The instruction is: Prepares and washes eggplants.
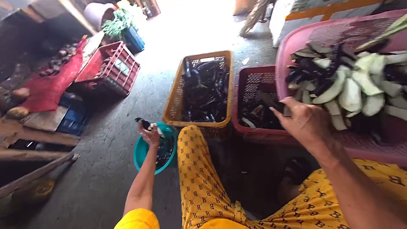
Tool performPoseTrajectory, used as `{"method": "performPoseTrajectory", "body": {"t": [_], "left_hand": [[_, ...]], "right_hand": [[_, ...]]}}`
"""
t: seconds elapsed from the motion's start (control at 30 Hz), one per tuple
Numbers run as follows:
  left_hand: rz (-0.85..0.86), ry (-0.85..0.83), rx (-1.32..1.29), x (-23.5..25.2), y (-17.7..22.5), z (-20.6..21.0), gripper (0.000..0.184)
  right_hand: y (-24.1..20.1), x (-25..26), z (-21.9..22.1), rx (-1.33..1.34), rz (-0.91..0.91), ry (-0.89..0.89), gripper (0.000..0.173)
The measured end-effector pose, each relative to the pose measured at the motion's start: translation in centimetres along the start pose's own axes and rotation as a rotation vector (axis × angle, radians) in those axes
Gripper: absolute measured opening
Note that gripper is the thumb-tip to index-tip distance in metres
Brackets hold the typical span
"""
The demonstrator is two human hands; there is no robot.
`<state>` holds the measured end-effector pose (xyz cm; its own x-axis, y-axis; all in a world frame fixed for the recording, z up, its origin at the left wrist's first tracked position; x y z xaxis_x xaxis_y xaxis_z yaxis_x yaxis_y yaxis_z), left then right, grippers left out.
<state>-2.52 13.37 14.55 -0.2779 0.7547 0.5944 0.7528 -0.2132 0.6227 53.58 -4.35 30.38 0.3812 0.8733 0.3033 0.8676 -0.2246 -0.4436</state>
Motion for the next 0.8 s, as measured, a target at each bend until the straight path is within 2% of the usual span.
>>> {"method": "performPoseTrajectory", "body": {"t": [0.13, 0.23, 0.3, 0.37, 0.47, 0.53, 0.6, 0.63, 0.7, 0.77, 0.8], "left_hand": [[0.016, 0.118, -0.126, 6.4, 8.6, 2.7, 0.089], [0.03, 0.029, -0.476, 8.9, 18.0, 7.6, 0.094], [0.062, -0.054, -0.601, 8.7, 24.3, 11.5, 0.091], [0.039, -0.181, -0.738, 7.4, 31.4, 15.9, 0.082], [-0.127, -0.401, -0.944, 3.0, 41.9, 22.6, 0.072], [-0.186, -0.664, -0.992, -0.8, 48.4, 26.9, 0.065], [-0.21, -0.98, -0.951, -4.4, 53.2, 29.2, 0.076], [-0.212, -1.065, -0.953, -5.4, 54.6, 29.1, 0.079], [-0.157, -1.054, -0.982, -5.5, 55.1, 27.7, 0.073], [-0.002, -0.932, -0.938, -3.5, 52.3, 25.0, 0.064], [0.062, -0.843, -0.91, -2.2, 49.7, 23.4, 0.062]], "right_hand": [[-0.8, -0.4, -0.4, 0.051, 0.001, 0.033, 0.027], [-1.8, -0.3, -0.4, 0.122, -0.049, 0.046, 0.021], [-2.2, -0.4, -0.3, 0.151, -0.055, 0.018, 0.017], [-2.3, -0.2, -0.5, 0.167, -0.064, 0.041, 0.015], [-1.9, 0.1, -1.2, 0.202, -0.072, 0.137, 0.017], [-1.4, 0.3, -2.1, 0.237, -0.052, 0.199, 0.021], [-0.8, 0.4, -2.7, 0.252, -0.034, 0.258, 0.02], [-0.6, 0.4, -2.9, 0.246, -0.031, 0.274, 0.019], [-0.4, 0.3, -2.8, 0.222, -0.033, 0.267, 0.019], [-0.4, 0.2, -2.5, 0.192, -0.047, 0.241, 0.018], [-0.4, 0.1, -2.2, 0.177, -0.052, 0.218, 0.018]]}}
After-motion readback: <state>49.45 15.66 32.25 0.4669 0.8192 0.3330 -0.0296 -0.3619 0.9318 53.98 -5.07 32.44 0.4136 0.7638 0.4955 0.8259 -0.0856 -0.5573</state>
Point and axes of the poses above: each hand's wrist, its own x-axis towards the middle knuckle, its own z-axis out of the palm, y = z × x, the point moved 10 cm from there along x, towards the middle knuckle, and after that the axes turned 12 degrees about z, right-handed, at the moved point
